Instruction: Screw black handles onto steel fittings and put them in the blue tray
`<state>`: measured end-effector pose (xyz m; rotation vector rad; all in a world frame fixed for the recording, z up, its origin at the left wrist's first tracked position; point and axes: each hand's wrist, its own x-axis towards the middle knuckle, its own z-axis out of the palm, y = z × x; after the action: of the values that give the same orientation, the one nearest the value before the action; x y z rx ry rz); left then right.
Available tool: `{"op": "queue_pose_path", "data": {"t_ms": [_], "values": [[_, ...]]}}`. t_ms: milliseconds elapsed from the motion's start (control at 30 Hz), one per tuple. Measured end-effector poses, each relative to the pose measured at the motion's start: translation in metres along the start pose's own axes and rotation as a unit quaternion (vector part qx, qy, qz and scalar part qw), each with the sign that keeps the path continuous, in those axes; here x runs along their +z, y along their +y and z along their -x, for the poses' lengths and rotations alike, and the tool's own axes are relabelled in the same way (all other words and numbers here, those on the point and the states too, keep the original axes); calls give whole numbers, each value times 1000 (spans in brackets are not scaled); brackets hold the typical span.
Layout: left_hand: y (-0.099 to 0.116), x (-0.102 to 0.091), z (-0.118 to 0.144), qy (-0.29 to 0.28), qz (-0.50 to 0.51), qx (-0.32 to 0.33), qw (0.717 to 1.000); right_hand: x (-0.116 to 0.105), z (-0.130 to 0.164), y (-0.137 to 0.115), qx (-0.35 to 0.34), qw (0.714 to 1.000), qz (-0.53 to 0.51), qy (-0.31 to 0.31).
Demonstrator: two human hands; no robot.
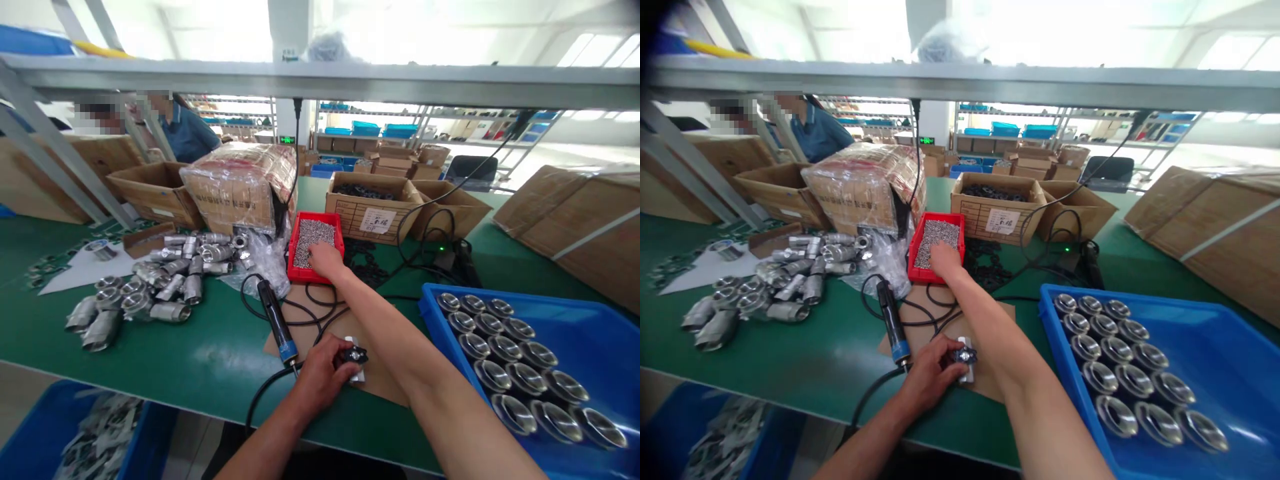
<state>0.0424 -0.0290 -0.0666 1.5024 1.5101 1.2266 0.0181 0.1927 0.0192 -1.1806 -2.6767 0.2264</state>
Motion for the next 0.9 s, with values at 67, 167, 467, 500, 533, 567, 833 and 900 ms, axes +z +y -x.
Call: {"op": "queue_pose_path", "data": {"t_ms": [67, 167, 467, 500, 533, 567, 833, 900], "values": [[1, -1, 1, 0, 11, -6, 1000, 0, -13, 2, 14, 999, 25, -18], [2, -1, 1, -3, 11, -5, 1000, -1, -21, 6, 21, 998, 48, -34], [-1, 2, 1, 3, 16, -13, 1000, -10, -10, -2, 35, 999, -14, 38], [-1, 1, 1, 2, 12, -13, 1000, -12, -8, -2, 39, 997, -30, 51], [0, 1, 1, 2, 9, -13, 1000, -14, -5, -2, 43, 996, -49, 65], [0, 1, 1, 0, 7, -12, 1000, -16, -1, -1, 47, 993, -69, 77], [0, 0, -1, -3, -21, 6, 1000, -13, 90, 33, 62, 949, -292, 97], [-1, 1, -1, -7, -16, 3, 1000, -13, 124, 40, 75, 936, -331, 92]]}}
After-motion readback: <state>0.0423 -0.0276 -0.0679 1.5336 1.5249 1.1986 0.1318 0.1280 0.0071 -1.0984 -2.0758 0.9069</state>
